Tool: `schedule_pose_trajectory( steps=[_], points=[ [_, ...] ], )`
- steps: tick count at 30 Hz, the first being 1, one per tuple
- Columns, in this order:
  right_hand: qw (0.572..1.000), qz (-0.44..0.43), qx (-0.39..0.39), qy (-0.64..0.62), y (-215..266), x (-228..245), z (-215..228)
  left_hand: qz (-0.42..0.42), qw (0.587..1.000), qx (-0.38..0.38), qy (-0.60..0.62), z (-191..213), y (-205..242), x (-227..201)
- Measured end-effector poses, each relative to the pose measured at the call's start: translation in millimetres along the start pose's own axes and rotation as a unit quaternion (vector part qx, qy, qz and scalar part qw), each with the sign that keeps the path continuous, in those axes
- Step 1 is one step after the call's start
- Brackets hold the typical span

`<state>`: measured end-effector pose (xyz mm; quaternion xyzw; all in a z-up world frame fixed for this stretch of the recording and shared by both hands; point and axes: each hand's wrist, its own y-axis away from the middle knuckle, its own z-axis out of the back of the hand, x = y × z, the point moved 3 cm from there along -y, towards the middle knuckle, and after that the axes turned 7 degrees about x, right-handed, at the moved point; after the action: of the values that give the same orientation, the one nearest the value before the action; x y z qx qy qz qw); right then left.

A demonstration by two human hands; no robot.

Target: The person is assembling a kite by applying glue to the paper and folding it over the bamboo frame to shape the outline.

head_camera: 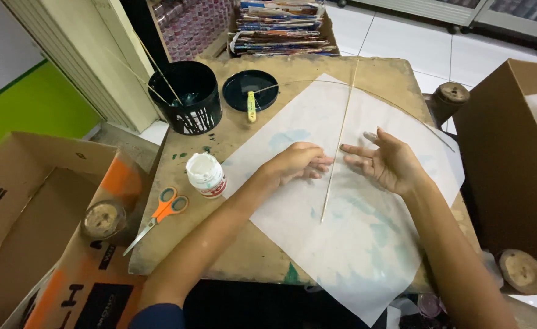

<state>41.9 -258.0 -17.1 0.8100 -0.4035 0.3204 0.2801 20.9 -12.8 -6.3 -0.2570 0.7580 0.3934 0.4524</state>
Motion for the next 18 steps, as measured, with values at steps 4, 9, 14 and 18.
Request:
schedule_pose_trajectory(
  steps=[4, 9, 14, 18],
  points=[
    [1.000, -0.016, 0.009, 0.000, -0.2, 0.6, 4.8, -0.005, 1.000, -0.002, -0.011, -1.2, 6.0, -3.8],
    [0.999, -0.036, 0.024, 0.025, 7.9, 2.3, -2.8, -0.008, 1.000, -0.007, 0.007, 1.0, 2.6, -3.9],
    [0.999, -0.024, 0.046, 0.012, 4.3, -3.3, -5.0, -0.001, 1.000, -0.006, 0.021, 2.2, 0.2, -4.5],
    [0.999, -0.015, 0.043, 0.005, 0.9, -4.3, 3.3, 0.004, 0.999, 0.003, 0.033, 0.9, 4.2, -9.7]
  ],
)
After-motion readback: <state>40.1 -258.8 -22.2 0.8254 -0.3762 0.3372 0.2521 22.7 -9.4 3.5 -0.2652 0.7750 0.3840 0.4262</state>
